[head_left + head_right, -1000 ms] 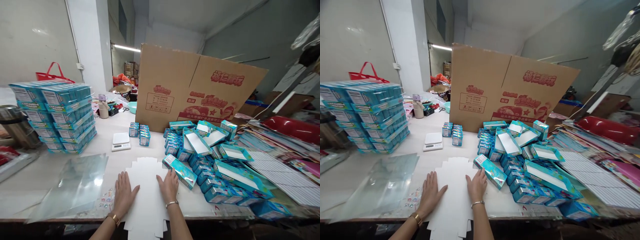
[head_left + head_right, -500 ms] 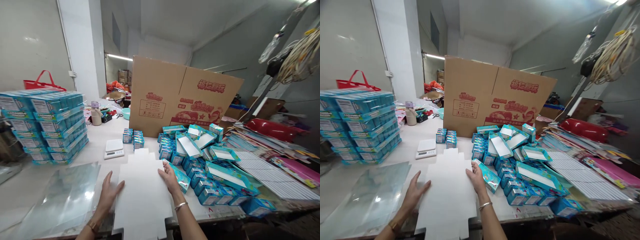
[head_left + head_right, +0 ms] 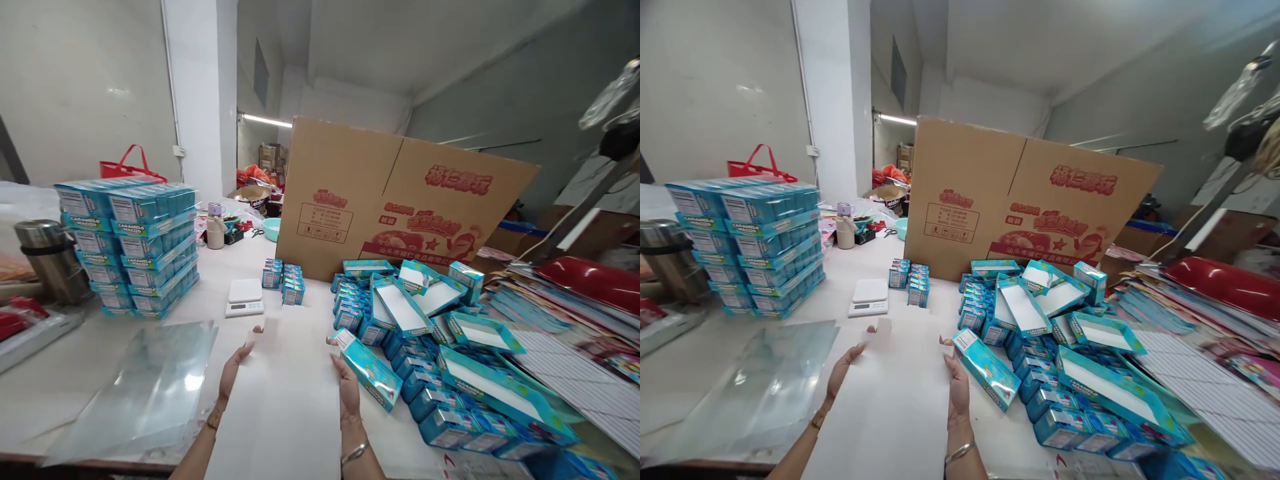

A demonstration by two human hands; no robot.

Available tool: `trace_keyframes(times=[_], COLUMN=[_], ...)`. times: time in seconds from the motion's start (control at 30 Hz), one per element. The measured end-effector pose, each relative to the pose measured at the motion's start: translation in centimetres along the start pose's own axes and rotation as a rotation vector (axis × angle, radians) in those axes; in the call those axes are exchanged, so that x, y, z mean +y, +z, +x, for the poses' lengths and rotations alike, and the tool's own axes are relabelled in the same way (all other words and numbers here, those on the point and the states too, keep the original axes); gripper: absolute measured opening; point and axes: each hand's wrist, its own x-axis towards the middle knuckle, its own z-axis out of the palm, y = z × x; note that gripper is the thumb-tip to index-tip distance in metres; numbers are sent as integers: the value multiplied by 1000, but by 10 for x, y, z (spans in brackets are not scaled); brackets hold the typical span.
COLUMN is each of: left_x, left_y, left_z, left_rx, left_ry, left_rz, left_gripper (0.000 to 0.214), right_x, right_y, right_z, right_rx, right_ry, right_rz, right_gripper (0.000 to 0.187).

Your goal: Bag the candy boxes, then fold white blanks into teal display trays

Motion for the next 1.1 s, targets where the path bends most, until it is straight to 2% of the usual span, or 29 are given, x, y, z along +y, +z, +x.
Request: trace_keyframes(times=[0.13, 0.23, 0.33, 0.4, 0.47, 0.53, 0.6, 0.67, 0.73, 0.83, 0.93, 1.0, 1.03, 1.1], left_x=[3, -11, -38, -55, -65, -70, -72, -73, -75, -82, -89, -92, -92, -92], left_y=[-3, 0, 7, 12, 16, 17, 16, 14, 11, 8, 4, 3, 3, 4], left_z=[5, 14, 24, 27, 30, 34, 38, 43, 46, 49, 52, 54, 55, 57], left_rx=[-2, 6, 187, 330, 412, 413, 337, 225, 159, 174, 173, 164, 162, 155], left_ry=[23, -10, 9, 63, 89, 86, 89, 96, 97, 114, 107, 87, 78, 71], left_rz=[-48, 141, 301, 261, 161, 124, 193, 299, 348, 313, 278, 251, 226, 154], left_gripper=[41, 35, 30, 34, 47, 57, 50, 41, 43, 53, 60, 62, 63, 64], right_x=[6, 10, 19, 29, 40, 51, 61, 67, 67, 53, 30, 19, 17, 18], right_y=[-2, 3, 9, 11, 13, 15, 18, 20, 21, 19, 16, 16, 15, 13], right_z=[0, 5, 17, 27, 35, 40, 40, 39, 39, 47, 61, 68, 70, 70], right_rx=[-56, -106, -73, -24, 43, 149, 261, 301, 244, 66, -222, -416, -474, -469], right_ry=[54, 116, 143, 167, 171, 135, 77, 30, 27, 66, 26, -15, -17, 13], right_rz=[-104, -192, -465, -637, -691, -670, -648, -651, -678, -801, -1016, -1076, -1070, -1031], right_gripper=[50, 54, 41, 43, 42, 40, 42, 45, 46, 40, 27, 21, 23, 31])
